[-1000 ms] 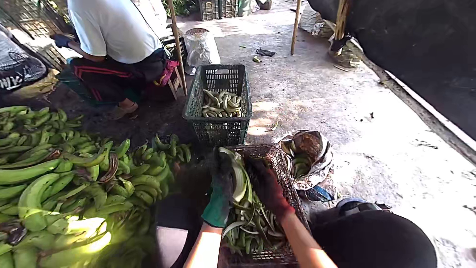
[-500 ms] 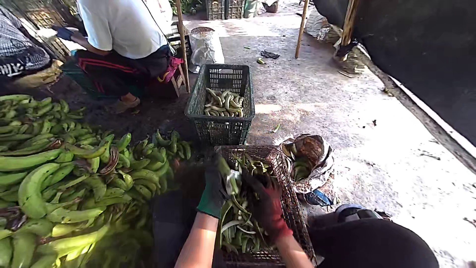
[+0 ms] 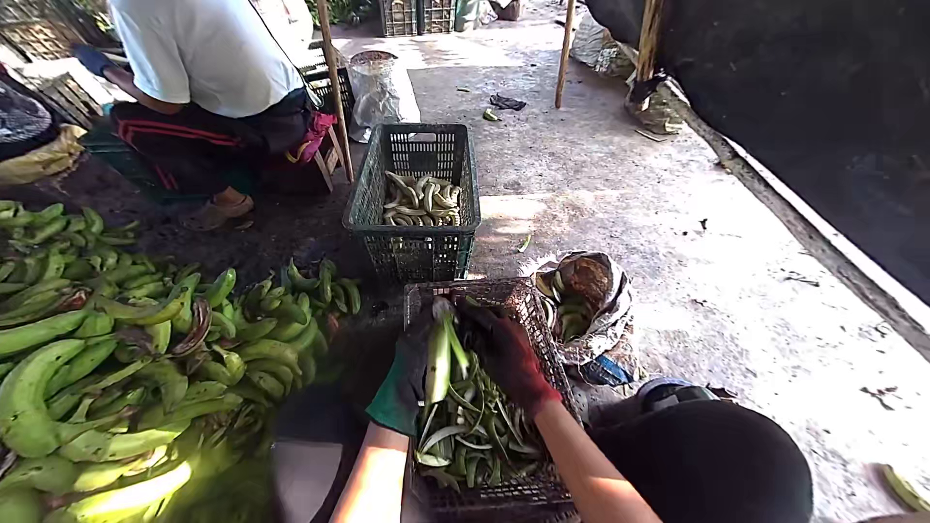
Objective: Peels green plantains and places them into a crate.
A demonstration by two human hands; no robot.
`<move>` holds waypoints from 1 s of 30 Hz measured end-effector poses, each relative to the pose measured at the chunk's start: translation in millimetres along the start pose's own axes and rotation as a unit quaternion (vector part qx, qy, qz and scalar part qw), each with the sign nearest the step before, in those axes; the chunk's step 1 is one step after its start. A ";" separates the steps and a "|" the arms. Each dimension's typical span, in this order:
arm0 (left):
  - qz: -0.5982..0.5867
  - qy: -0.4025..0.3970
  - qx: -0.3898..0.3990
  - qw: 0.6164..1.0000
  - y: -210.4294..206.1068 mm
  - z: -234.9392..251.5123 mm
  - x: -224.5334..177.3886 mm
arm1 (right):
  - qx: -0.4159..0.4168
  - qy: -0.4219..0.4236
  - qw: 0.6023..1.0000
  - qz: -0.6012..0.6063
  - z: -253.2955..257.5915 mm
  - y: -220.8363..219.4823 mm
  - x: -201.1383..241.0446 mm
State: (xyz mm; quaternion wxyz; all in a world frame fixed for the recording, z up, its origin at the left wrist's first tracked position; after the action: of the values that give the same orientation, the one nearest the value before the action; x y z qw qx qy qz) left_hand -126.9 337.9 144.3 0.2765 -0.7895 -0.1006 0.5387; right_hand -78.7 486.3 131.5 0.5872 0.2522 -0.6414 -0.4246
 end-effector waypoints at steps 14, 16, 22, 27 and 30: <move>-0.017 0.051 0.023 0.998 24.3 6.0 9.9 | -0.052 -0.011 0.998 0.034 -7.4 -25.3 -9.1; -0.088 0.043 0.012 0.995 18.9 1.5 5.2 | -0.048 -0.087 0.989 0.112 9.4 -28.5 -35.3; -0.001 0.008 -0.006 1.000 24.3 18.5 -0.5 | -0.112 0.142 0.983 0.010 -60.6 -29.3 -0.4; -0.013 -0.019 -0.006 1.000 18.9 6.4 -1.6 | -0.130 -0.034 0.987 0.086 -0.5 -9.6 -27.2; 0.076 -0.143 0.002 0.987 5.3 -10.8 -48.9 | -0.111 -0.052 0.973 0.197 -8.3 5.3 -42.9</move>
State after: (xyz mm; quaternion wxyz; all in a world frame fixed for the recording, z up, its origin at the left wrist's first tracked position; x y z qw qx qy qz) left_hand -137.4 307.6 183.2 0.2193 -0.7088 -0.0775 0.6660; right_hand -61.8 522.3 112.4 0.6495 0.0314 -0.6568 -0.3818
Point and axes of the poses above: each hand's wrist, its own z-axis towards the middle knuckle, its own y-axis out of the back of the hand, x = y × z, the point moved 4 cm from there along z, towards the middle knuckle, and after that the axes turned 12 degrees about -z, right-handed, at the moved point
